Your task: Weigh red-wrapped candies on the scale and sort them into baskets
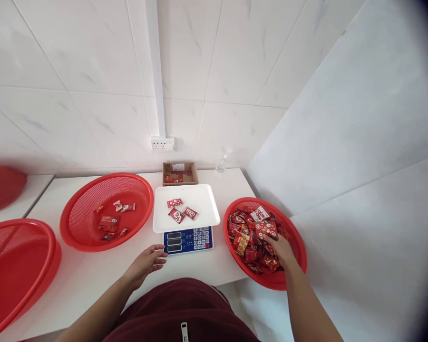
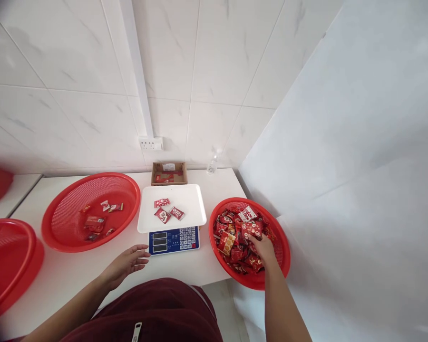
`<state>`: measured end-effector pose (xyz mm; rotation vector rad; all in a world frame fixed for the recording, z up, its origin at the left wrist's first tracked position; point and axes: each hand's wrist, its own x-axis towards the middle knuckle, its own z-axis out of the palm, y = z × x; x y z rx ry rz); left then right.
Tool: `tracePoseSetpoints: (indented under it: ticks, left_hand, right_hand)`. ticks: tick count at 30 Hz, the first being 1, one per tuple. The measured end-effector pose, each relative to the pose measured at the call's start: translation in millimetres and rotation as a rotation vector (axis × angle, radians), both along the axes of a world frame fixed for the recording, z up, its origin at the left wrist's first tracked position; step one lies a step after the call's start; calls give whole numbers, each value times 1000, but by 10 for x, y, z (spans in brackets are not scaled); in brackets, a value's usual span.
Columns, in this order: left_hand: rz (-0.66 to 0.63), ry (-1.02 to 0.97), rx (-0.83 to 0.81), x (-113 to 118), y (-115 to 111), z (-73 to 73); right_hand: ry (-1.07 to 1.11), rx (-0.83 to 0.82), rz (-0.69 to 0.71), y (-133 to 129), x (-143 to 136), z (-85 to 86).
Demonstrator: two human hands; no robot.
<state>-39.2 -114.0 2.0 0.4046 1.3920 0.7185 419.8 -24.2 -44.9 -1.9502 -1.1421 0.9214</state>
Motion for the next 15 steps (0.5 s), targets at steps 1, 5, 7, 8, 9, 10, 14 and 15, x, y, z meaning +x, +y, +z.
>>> tracePoseSetpoints:
  ticks: [1,5,7,8,9,10,14,15]
  left_hand:
    - [-1,-2,2,3,-3,5]
    - [-26,-15,20,15,-14,2]
    - [-45,-20,38,26,-9,4]
    - [-59,-22,56,39,-1,13]
    - [-81,-25,82,61,11,30]
    - [-108,-30,114,93,28,54]
    - [-237,-54,283,326,143,148]
    - [-256,-46,333,394,177,153]
  right_hand:
    - [20,-19,-10,-20,1,37]
    - [59,-66,-36,-57,-50,293]
    - [101,-55,-15,-45,-148,471]
    - [142,-53,10,-32,-232,561]
    - [185,-51,49,-16,-344,644]
    - [220,-48,108,2,-488,716]
    - [235,-97,542,12,-1342,820]
    - [233,-133,657,-10,-1585,795]
